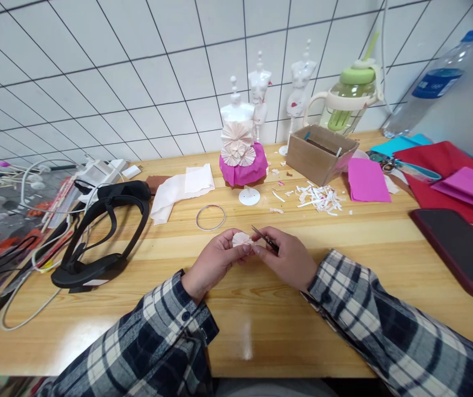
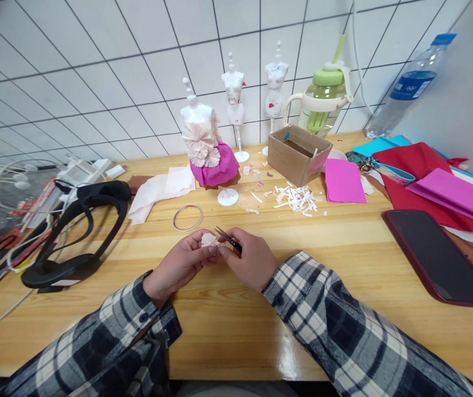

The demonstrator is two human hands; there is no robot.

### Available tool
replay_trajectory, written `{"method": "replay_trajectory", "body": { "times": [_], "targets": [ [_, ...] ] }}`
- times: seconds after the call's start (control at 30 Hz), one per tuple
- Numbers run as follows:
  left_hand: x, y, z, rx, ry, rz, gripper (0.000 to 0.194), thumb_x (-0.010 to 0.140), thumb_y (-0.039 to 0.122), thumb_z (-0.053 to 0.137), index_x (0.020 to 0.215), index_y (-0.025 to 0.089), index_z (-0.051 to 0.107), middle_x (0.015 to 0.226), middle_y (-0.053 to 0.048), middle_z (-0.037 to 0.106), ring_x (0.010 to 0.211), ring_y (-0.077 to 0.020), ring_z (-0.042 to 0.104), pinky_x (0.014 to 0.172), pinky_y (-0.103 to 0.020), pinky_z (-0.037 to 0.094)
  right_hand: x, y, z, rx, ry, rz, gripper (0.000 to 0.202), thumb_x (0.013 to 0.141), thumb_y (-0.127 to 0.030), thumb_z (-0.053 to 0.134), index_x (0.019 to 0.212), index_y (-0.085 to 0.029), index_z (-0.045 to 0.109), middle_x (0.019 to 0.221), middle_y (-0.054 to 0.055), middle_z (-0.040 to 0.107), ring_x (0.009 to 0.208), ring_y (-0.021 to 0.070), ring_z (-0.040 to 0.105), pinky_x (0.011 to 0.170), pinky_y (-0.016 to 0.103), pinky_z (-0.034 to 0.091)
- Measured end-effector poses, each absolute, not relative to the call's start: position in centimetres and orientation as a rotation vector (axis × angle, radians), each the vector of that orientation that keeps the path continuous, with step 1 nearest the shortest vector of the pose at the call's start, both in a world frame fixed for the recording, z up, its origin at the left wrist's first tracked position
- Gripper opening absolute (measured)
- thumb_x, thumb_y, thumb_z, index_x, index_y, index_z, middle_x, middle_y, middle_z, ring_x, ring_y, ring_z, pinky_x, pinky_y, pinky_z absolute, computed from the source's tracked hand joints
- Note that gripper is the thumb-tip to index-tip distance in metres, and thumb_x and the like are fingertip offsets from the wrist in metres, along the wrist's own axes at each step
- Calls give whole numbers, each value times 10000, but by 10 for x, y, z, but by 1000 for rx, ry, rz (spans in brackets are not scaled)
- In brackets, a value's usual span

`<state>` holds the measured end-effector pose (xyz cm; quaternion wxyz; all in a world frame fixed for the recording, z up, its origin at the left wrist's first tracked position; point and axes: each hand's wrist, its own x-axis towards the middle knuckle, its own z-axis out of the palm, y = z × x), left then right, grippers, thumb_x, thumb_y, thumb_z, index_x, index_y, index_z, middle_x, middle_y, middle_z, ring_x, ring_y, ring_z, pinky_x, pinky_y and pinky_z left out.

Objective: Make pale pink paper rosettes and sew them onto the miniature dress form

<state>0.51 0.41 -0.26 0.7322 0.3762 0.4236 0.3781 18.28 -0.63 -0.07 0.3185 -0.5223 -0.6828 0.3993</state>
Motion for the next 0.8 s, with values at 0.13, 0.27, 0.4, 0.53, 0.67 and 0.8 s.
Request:
{"method": "replay_trajectory", "body": {
  "times": [0.13, 0.27, 0.4, 0.53, 0.67, 0.8],
  "targets": [
    [5, 5, -3, 815, 922, 817, 302, 696, 249, 795, 918, 135, 623, 784, -14, 667, 666, -90, 585, 588, -180, 423, 185, -3, -2, -1407, -1742, 998, 165, 840, -361, 543, 863, -204, 589, 682, -21, 604, 604, 127, 532, 591, 247, 398],
    [5, 5, -2, 775, 915, 845, 256, 720, 260, 777, 902, 137, 646, 792, -16, 664, 717, -100, 604, 639, -188, 448, 196, 4, 0, -1514, -1563, 795, 259, 857, -327, 492, 1064, -202, 584, 723, 5, 570, 618, 152, 504, 604, 279, 400],
    [6, 5, -2, 769, 920, 837, 208, 737, 264, 763, 855, 119, 672, 825, -47, 688, 770, -117, 627, 697, -198, 474, 206, 9, 4, -1559, -1422, 672, 628, 798, -219, 509, 1391, -165, 312, 697, -14, 488, 593, 166, 460, 606, 305, 404],
    [4, 6, -2, 756, 921, 825, 190, 757, 258, 745, 863, 117, 675, 832, -60, 700, 746, -112, 627, 667, -187, 477, 200, 3, 4, -1458, -1561, 894, 342, 925, -363, 371, 1221, -206, 440, 723, -1, 544, 623, 166, 516, 601, 295, 399],
    [2, 7, -2, 664, 892, 870, 145, 767, 215, 729, 864, 130, 663, 826, -37, 685, 740, -104, 622, 680, -185, 496, 187, -7, 0, -1432, -1850, 1021, 269, 965, -420, 311, 1011, -207, 468, 879, 45, 631, 763, 180, 581, 668, 295, 399],
    [2, 8, -3, 624, 843, 896, 138, 781, 207, 715, 879, 126, 660, 864, -43, 677, 782, -111, 625, 713, -190, 514, 181, -13, 2, -1402, -1979, 1160, 222, 977, -389, 307, 1011, -209, 432, 782, 17, 612, 644, 145, 550, 602, 263, 360]
  ]
}}
